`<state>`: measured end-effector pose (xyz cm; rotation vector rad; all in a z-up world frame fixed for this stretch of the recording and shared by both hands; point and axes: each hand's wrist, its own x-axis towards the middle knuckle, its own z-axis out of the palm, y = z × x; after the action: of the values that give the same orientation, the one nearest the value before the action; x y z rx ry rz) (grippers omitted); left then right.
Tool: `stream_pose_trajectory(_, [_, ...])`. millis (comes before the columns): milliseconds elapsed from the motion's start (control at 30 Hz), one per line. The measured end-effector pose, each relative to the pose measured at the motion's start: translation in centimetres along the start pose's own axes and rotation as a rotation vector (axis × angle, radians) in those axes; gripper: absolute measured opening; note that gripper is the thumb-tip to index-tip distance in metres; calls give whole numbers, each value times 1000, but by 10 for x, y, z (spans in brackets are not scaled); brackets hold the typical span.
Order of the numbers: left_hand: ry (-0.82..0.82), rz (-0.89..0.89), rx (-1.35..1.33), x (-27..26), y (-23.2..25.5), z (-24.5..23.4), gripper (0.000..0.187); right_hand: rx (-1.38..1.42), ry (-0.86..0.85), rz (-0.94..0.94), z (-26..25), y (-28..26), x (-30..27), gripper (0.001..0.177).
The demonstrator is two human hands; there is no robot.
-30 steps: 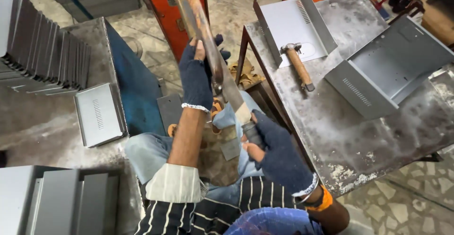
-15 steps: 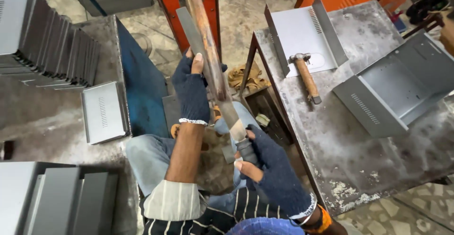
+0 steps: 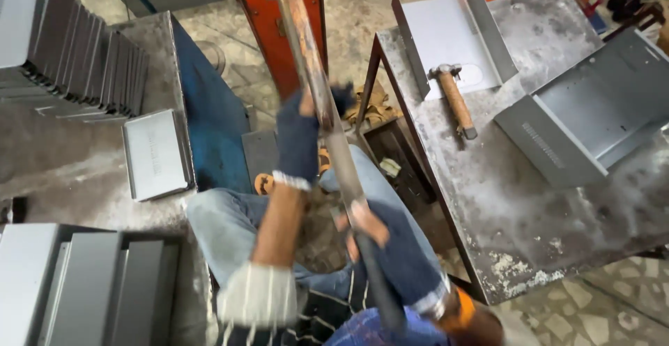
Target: Assemble metal enclosure components using a spot welding machine.
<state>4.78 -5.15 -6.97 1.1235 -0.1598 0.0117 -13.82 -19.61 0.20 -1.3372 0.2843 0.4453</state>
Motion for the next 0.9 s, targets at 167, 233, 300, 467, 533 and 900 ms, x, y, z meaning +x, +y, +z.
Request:
stream_pose_trajectory(167, [56, -48, -109, 0, -6, 8, 45, 30, -65, -99, -10, 15, 9, 43])
stream_pose_trajectory(233, [34, -43, -150, 30, -5, 3, 43, 23, -79, -96, -4, -4, 26, 42])
stream_pose_trajectory(300, [90, -6, -264, 47, -15, -3, 39, 56, -75, -98, 4, -25, 26, 39])
stream_pose_trajectory(467, [61, -57, -266, 52, -33, -15, 41, 61, -68, -109, 0, -15, 30, 39])
stream_pose_trajectory(533, [4, 33, -237, 38, -52, -23, 43, 77, -68, -129, -7, 3, 25, 39])
stream_pose_trajectory(900, [155, 116, -294, 73, -33, 3, 36, 66, -73, -104, -2, -39, 50, 43])
